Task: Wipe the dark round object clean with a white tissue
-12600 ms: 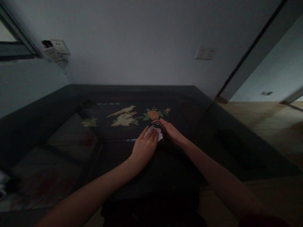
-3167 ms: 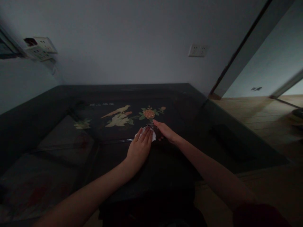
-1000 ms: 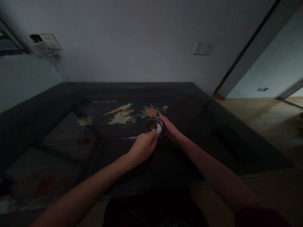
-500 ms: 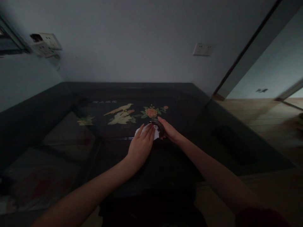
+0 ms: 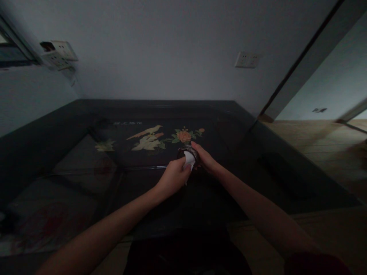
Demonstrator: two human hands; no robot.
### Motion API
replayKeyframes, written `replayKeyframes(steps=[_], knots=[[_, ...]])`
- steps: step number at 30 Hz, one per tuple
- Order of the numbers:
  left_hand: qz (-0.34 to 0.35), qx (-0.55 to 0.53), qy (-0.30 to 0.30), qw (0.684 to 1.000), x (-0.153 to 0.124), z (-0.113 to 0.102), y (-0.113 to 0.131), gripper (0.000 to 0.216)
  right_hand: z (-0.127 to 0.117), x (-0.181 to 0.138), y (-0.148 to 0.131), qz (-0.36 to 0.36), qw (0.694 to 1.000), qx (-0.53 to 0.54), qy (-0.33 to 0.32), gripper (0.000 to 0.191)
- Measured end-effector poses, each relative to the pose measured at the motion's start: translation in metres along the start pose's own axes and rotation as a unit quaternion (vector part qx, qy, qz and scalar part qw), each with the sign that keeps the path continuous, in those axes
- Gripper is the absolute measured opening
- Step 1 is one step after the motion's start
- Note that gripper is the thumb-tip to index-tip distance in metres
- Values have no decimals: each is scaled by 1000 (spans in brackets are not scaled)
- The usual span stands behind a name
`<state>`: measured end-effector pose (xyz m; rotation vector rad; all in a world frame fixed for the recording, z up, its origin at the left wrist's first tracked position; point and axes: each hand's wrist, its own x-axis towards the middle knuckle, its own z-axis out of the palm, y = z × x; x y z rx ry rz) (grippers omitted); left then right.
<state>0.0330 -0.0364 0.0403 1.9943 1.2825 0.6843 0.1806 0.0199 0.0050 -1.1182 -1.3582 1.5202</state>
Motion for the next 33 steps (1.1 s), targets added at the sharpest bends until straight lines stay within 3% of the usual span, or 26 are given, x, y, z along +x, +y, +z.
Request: replayKeyframes(steps=[3,5,9,11,15,18,21,28,30,33], knots=[[-20,-198,10,980,4,0,-1,23,1,1,0,5,1000,16,13,52],[-12,-219,20,975,5,1,-3,24,1,1,-1,5,1000,20,19,52],[34,-51,15,998,3,-2,-6,21,0,0,-6,-7,1000,12,14,52],[85,70,-11,994,1,-6,-6,21,-1,0,-7,-15,1000,2,6,53],[190,281,-45,940,-1,-12,-4,31,-2,0,-4,-5,1000,-6,7,51],[197,371,-46,906,-2,-13,-1,26,-2,1,-1,11,1000,-16,-7,53],[195,396,-33,896,-2,-11,-1,24,-2,1,0,14,1000,-23,-15,52],[204,377,-25,903,-3,-6,-6,28,-1,0,0,11,999,-34,-5,53],[185,346,-38,919,-5,-4,-5,29,-1,-1,-1,19,999,-51,-5,56],[102,248,-46,962,-8,1,-2,23,-2,-1,-2,20,998,-54,-6,58]])
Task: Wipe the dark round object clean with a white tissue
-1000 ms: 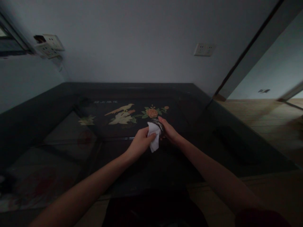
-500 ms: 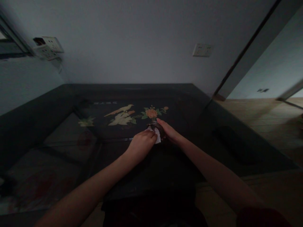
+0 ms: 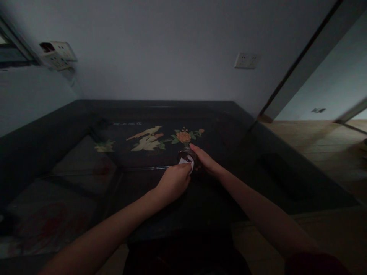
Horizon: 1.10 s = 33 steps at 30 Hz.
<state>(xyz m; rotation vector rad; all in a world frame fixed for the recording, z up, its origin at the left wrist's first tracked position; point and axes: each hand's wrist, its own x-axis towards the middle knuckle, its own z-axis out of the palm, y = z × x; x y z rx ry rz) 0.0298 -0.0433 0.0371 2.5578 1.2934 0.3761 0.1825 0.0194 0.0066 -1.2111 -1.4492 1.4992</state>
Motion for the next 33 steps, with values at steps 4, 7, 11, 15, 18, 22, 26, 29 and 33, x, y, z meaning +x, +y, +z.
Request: replayKeyframes(steps=[4,7,11,15,18,22,26,29,33], knots=[[-96,-275,39,956,4,2,4,18,0,1,1,4,999,43,12,54],[-110,-496,64,859,8,1,3,23,2,2,1,9,997,71,24,53],[-96,-533,70,838,10,3,-1,25,3,1,-1,3,997,76,23,52],[-44,-185,42,981,6,3,-3,21,1,1,-1,-15,998,57,9,52],[60,58,29,996,2,3,0,29,0,1,-2,-8,999,40,20,53],[83,212,59,972,-3,8,2,37,1,1,-2,5,999,28,19,52],[52,272,94,956,-7,14,-4,45,-1,2,2,-25,999,44,12,51],[49,279,102,954,-6,14,-9,48,-4,4,4,-39,998,54,11,52],[51,291,110,949,-4,15,-8,48,-4,6,5,-37,998,54,14,54]])
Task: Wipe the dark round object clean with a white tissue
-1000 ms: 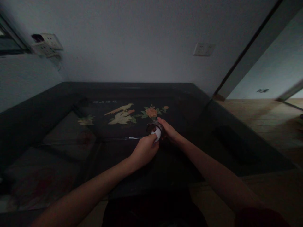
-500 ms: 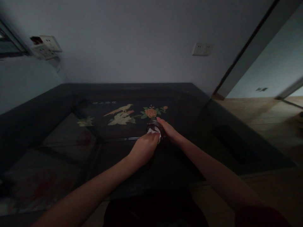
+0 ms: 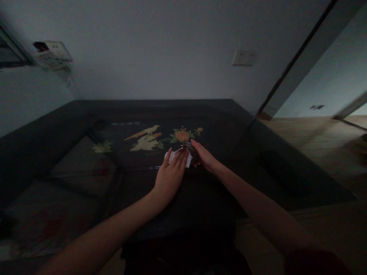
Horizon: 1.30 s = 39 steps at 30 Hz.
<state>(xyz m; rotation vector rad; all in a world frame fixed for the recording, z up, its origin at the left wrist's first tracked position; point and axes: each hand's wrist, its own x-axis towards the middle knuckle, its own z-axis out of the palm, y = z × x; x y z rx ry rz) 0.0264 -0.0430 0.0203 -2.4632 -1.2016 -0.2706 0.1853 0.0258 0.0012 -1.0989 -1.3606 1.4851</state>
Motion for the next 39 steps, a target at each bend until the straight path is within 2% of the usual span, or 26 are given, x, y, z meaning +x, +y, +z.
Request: replayKeyframes(steps=[4,8,12,15,17,20,23,28,34,39], knots=[[11,-5,-6,1000,1,-1,6,42,3,-2,-2,11,1000,-5,1,53],[9,-109,-34,993,4,-8,8,35,6,-5,-6,20,999,-22,17,54],[-70,-260,-102,958,8,-15,2,22,5,-7,-9,15,999,-33,13,57],[-98,-305,-112,941,9,-14,-1,19,5,-6,-8,14,999,-22,18,55],[-56,-273,-80,957,9,-12,-2,23,4,-5,-8,16,999,-15,23,55],[27,-170,-23,985,7,-7,0,31,4,-4,-7,28,999,-10,29,52],[45,-63,6,997,0,-3,3,35,4,-5,-7,39,999,-15,16,53],[66,56,20,996,-10,3,-4,43,2,-6,-11,45,997,-53,-28,57],[130,126,14,983,-8,1,-21,47,0,-5,-8,53,996,-54,-38,59],[137,134,43,981,-4,3,-8,41,1,-6,-7,33,997,-50,-42,56]])
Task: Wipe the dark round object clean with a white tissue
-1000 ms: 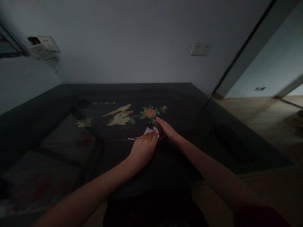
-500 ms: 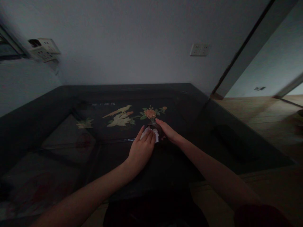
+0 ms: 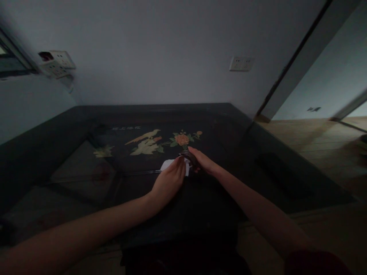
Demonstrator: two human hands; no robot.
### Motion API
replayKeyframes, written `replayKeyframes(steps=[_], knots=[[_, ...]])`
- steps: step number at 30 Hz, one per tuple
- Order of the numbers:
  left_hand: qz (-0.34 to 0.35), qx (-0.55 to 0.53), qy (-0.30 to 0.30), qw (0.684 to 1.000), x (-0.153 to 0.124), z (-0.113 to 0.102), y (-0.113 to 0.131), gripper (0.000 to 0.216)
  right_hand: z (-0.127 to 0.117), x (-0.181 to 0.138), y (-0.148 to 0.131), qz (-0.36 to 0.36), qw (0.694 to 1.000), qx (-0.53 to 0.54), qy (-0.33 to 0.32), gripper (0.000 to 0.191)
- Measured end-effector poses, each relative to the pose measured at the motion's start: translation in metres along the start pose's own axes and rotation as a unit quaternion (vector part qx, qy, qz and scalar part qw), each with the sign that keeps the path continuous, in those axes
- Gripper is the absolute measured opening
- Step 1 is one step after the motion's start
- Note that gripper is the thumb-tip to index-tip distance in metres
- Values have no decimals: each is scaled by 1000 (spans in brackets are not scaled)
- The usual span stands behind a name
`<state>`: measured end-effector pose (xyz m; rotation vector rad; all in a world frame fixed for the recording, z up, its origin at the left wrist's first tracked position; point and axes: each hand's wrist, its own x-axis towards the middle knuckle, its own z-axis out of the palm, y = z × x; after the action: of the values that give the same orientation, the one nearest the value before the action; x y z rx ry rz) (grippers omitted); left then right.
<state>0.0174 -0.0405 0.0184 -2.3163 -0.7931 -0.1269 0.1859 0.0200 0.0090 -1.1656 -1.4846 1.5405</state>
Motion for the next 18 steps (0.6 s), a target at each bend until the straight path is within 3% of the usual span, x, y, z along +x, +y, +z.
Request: replayKeyframes(steps=[5,8,10,11,15,16,17,18], knots=[[-17,-108,-27,994,13,-2,9,35,-2,2,4,13,999,18,32,53],[-79,-266,-62,959,20,-8,4,32,-4,5,8,9,997,49,52,50],[-151,-400,-64,902,24,-12,0,29,-5,6,8,4,996,73,58,50],[-192,-475,-55,857,26,-13,-1,27,-4,6,7,2,994,87,62,50],[-317,-715,28,622,31,-12,-5,28,2,3,-4,-5,984,150,95,47],[-331,-738,43,586,31,-11,-6,29,3,2,-6,-4,983,159,93,47],[-338,-746,49,572,30,-9,-9,31,4,1,-8,-2,983,164,87,48],[-340,-737,51,582,29,-7,-12,32,5,0,-9,0,983,167,79,49]])
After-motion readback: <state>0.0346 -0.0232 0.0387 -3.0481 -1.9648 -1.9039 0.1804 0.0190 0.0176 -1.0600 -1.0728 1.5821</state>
